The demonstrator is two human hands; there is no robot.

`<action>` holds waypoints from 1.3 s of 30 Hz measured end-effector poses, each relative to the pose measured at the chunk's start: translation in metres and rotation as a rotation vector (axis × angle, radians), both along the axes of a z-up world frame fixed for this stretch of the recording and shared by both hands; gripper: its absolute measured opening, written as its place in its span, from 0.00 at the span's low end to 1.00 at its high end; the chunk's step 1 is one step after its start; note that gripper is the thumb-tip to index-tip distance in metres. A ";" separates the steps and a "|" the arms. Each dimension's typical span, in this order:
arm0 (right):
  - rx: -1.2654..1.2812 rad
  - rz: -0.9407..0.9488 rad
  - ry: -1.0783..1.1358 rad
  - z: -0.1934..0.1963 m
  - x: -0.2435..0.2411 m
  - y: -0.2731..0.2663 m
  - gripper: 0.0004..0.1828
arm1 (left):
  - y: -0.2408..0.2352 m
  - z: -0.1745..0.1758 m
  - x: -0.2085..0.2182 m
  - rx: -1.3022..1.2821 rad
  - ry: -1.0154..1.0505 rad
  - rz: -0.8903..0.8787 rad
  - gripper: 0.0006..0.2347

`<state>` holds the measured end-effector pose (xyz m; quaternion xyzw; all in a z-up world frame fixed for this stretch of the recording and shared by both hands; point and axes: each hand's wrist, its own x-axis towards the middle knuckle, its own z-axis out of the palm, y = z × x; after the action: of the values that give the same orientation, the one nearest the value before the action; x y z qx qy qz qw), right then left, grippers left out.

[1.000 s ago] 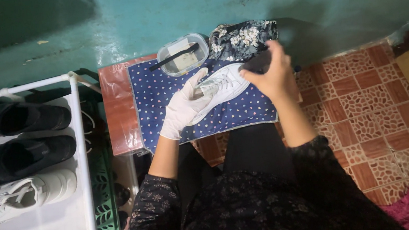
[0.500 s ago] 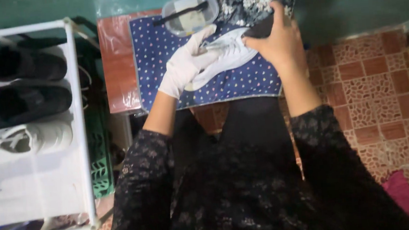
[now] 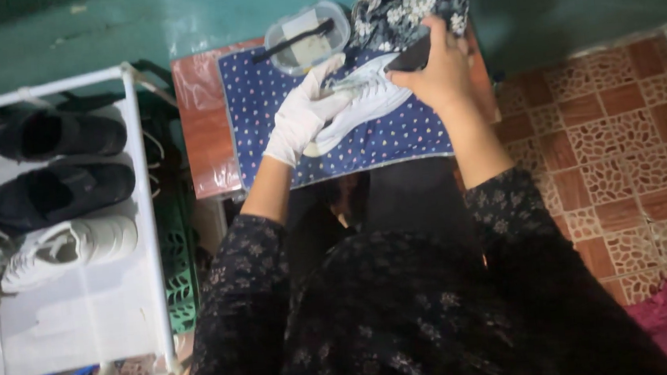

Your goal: The person scrubs a white sneaker with a brush, dipping the brush into a container of liquid periodically. They clean the upper, sides, and sole of the shoe while holding it in their gloved hands.

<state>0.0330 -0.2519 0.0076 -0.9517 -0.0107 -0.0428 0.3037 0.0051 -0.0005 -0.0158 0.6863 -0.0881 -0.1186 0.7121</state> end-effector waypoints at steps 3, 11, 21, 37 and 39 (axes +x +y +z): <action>0.051 -0.028 0.065 0.010 -0.004 0.001 0.47 | -0.002 0.001 -0.002 -0.056 0.059 0.007 0.28; 0.112 -0.092 -0.059 -0.031 0.008 -0.011 0.53 | -0.001 0.003 0.000 0.021 0.153 0.055 0.27; 0.072 -0.183 0.082 0.035 -0.006 0.007 0.52 | 0.000 0.002 -0.001 0.090 0.117 0.076 0.27; 0.007 -0.150 -0.173 -0.002 -0.004 0.000 0.51 | 0.002 -0.014 0.004 -0.007 0.077 0.051 0.28; -0.060 -0.201 -0.201 -0.014 -0.002 -0.003 0.50 | 0.002 -0.014 0.005 -0.065 0.096 0.036 0.28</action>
<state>0.0310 -0.2546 -0.0061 -0.9476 0.0529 -0.1676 0.2670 0.0099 0.0018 -0.0293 0.6579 -0.0452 -0.1358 0.7394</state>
